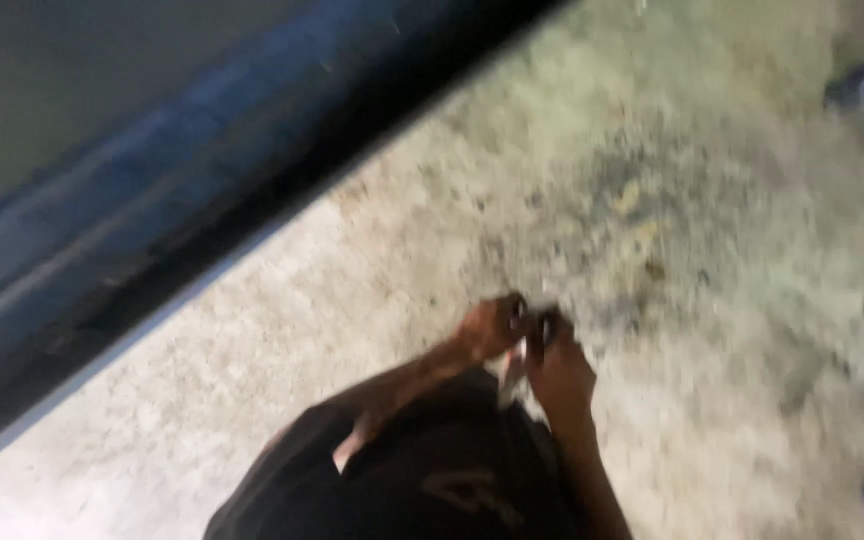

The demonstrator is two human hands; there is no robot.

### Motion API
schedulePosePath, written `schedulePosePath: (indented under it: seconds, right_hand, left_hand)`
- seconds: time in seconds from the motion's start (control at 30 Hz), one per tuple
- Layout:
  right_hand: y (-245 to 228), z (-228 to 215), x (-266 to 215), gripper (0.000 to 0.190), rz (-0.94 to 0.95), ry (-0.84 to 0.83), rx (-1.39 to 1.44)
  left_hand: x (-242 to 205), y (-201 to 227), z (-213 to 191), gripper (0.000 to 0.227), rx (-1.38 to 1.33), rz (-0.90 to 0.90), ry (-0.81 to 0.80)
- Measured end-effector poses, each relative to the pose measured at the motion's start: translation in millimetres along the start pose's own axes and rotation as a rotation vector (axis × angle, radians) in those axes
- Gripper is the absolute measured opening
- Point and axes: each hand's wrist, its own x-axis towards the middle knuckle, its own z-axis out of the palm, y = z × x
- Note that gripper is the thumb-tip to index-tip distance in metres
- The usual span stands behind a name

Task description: Preparing a tube of sealant by removing packaging and cleaning a nozzle.

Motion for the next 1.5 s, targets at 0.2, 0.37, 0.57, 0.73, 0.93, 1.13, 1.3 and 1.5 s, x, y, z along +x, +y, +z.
schedulePosePath:
  seconds: [0.2,0.37,0.57,0.73,0.93,1.13,1.3,1.5]
  right_hand:
    - [-11.0,-19.6,3.0,0.046,-0.097,-0.05,0.148]
    - [0.0,-24.4,15.3,0.073,-0.075,-0.202,0.535]
    - [-23.3,-24.5,-3.1,0.052,-0.003,-0.03,0.287]
    - [-19.7,-27.9,-9.4,0.052,-0.096,0.035,0.372]
    - [1.1,-20.4,-15.7,0.057,0.007,-0.131,0.669]
    - [3.7,-27.5,-29.5,0.056,0.066,-0.116,0.658]
    - [-12.6,-44.4,-33.3,0.043,-0.038,-0.068,0.362]
    - [-13.2,-51.7,-44.0,0.035,-0.095,-0.055,0.114]
  left_hand:
    - [-2.2,-21.7,0.9,0.021,-0.188,0.119,0.021]
    - [-14.6,44.6,-57.0,0.021,-0.351,0.023,0.055]
    - [-7.7,36.7,-58.3,0.027,-0.398,0.076,0.02]
    - [-18.5,63.4,-72.8,0.032,-0.228,0.193,-0.051]
    - [-17.4,69.0,-64.8,0.032,-0.183,0.073,-0.03]
    - [-30.8,79.7,-65.1,0.03,-0.207,0.112,-0.077]
    - [-30.7,84.7,-52.3,0.045,-0.035,-0.075,-0.11]
    - [-14.5,58.5,-31.8,0.045,0.304,0.095,-0.134]
